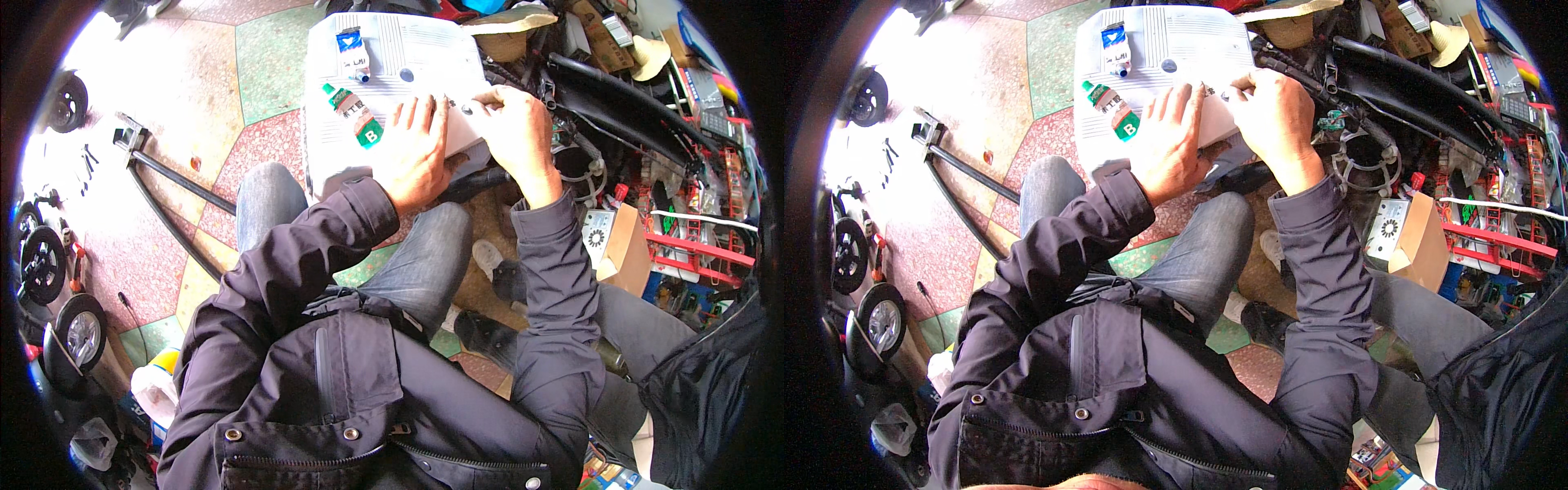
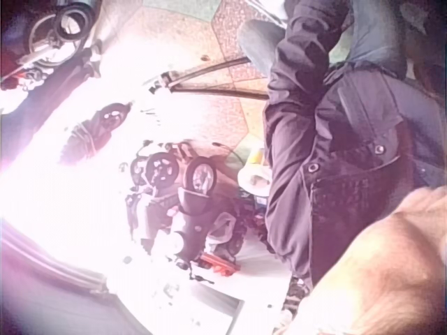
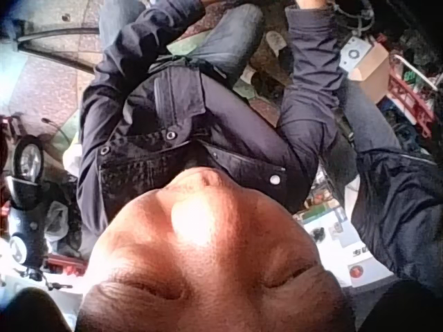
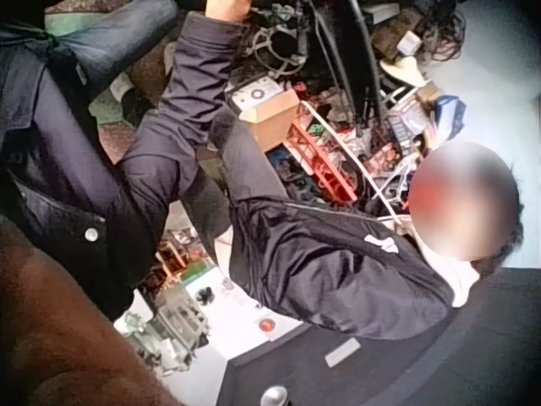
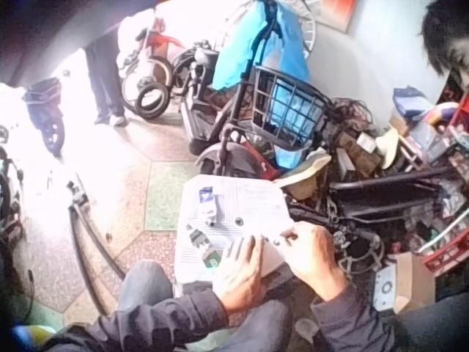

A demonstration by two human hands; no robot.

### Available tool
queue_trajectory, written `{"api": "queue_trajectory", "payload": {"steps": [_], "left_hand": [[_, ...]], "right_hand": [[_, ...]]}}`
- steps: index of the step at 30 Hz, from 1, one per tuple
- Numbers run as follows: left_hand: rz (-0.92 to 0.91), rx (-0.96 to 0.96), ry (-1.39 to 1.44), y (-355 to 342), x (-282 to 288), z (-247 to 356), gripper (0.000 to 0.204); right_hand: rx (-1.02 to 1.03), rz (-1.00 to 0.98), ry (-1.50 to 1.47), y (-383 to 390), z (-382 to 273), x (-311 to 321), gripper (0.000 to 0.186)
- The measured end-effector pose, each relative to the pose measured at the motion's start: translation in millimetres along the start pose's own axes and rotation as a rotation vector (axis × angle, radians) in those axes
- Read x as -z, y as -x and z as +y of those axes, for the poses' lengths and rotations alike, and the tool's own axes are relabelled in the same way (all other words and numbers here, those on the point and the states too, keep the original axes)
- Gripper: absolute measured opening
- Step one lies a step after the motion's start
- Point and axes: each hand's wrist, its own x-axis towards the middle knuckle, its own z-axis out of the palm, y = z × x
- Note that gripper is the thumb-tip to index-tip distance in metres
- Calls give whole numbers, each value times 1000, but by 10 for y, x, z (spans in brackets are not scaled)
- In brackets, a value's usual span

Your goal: The person opens small adhesive tubes and applies adhesive to a white plastic part, then uses a small tool to spread or smooth the adhesive on a scooter handlebar area. The person handles the part and tool repeatedly while seated in a cluttered workshop.

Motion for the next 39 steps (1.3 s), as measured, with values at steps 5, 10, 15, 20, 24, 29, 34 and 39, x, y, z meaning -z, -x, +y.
{"api": "queue_trajectory", "payload": {"steps": [5, 10, 15, 20, 24, 29, 34, 39], "left_hand": [[16, 2, 2, -4, 2, -2, 91], [25, -1, 4, 6, -7, -10, 91], [3, 5, 10, -8, 6, 1, 91], [14, 3, 7, -10, 10, 13, 92], [7, 6, 5, -15, 16, 5, 92], [22, -1, 6, -18, 8, 7, 90], [13, 5, 17, -8, 8, -1, 90], [11, 2, 2, -10, 8, 7, 90]], "right_hand": [[-42, -37, 18, 38, 26, 55, 23], [10, 5, 32, -25, 30, -15, 23], [39, -36, 27, 50, 24, 32, 20], [36, 25, 80, 3, 57, -5, 19], [82, 10, 26, 46, -35, 5, 17], [34, 46, 87, 62, 76, 20, 17], [110, 48, 52, 39, -54, -26, 16], [70, 26, 80, 70, 14, 18, 16]]}}
